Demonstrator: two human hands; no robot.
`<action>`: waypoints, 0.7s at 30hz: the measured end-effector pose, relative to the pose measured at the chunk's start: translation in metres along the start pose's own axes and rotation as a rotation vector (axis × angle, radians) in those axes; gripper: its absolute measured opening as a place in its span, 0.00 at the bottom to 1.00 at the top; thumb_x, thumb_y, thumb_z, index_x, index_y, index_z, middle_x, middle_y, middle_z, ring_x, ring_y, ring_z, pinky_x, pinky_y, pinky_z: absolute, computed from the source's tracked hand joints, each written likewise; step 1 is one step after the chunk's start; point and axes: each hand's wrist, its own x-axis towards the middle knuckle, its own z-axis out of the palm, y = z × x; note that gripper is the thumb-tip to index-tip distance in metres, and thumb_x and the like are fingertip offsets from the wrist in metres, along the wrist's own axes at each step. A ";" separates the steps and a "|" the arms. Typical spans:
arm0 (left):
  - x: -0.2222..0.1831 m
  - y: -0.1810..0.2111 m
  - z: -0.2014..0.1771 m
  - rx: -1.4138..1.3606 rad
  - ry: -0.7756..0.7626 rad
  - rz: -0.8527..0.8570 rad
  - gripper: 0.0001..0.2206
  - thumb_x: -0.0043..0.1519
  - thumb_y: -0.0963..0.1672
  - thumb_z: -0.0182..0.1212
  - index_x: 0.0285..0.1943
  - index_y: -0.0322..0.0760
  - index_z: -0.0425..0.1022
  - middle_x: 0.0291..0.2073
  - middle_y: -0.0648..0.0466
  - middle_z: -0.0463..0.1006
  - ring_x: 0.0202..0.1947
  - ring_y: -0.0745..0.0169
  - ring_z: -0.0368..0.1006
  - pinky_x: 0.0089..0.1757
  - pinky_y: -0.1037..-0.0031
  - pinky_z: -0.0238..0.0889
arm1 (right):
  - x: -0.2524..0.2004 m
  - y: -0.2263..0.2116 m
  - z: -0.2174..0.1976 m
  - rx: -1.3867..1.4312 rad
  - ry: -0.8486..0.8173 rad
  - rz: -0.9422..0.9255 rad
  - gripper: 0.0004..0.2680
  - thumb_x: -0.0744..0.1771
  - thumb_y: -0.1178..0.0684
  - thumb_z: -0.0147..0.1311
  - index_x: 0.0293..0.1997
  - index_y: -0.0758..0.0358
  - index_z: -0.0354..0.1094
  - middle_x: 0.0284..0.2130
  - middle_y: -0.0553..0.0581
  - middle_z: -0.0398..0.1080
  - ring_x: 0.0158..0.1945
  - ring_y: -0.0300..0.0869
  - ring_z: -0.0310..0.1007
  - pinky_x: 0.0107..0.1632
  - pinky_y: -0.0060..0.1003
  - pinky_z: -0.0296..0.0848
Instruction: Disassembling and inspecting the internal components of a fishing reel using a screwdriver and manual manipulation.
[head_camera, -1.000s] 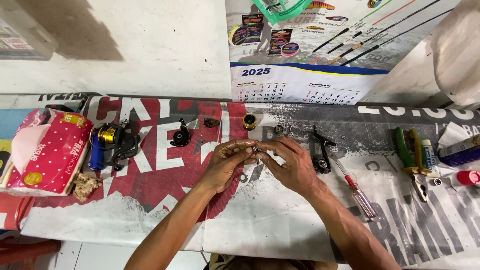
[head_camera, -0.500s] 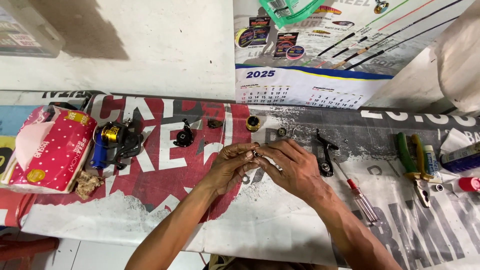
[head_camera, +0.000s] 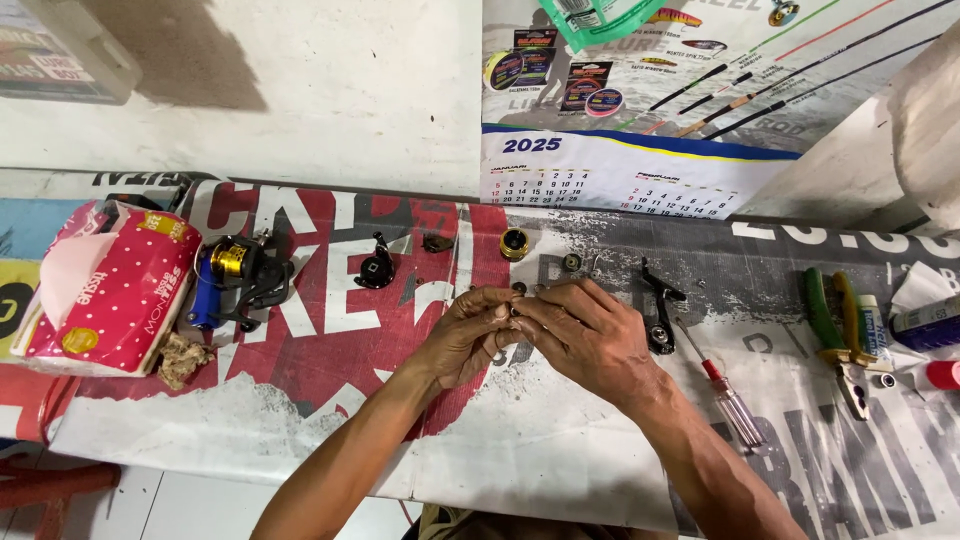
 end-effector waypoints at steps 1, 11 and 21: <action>-0.001 0.001 0.002 0.000 0.001 0.002 0.11 0.65 0.36 0.59 0.55 0.24 0.77 0.45 0.37 0.81 0.43 0.50 0.81 0.47 0.64 0.80 | 0.000 0.000 0.001 0.002 -0.001 -0.001 0.03 0.68 0.52 0.60 0.41 0.52 0.79 0.30 0.49 0.73 0.35 0.43 0.77 0.33 0.34 0.78; -0.005 0.012 0.020 0.012 -0.043 -0.003 0.11 0.65 0.37 0.59 0.56 0.25 0.74 0.45 0.38 0.81 0.44 0.51 0.81 0.48 0.65 0.79 | -0.003 -0.001 0.003 0.064 0.016 0.031 0.03 0.66 0.55 0.62 0.41 0.54 0.80 0.29 0.51 0.72 0.33 0.46 0.78 0.33 0.36 0.78; -0.005 0.009 0.005 0.024 -0.008 -0.044 0.15 0.65 0.38 0.58 0.60 0.20 0.72 0.44 0.38 0.80 0.44 0.50 0.82 0.48 0.63 0.79 | -0.039 0.016 -0.005 0.225 -0.008 0.218 0.07 0.65 0.57 0.64 0.45 0.54 0.80 0.31 0.52 0.74 0.34 0.48 0.78 0.37 0.40 0.78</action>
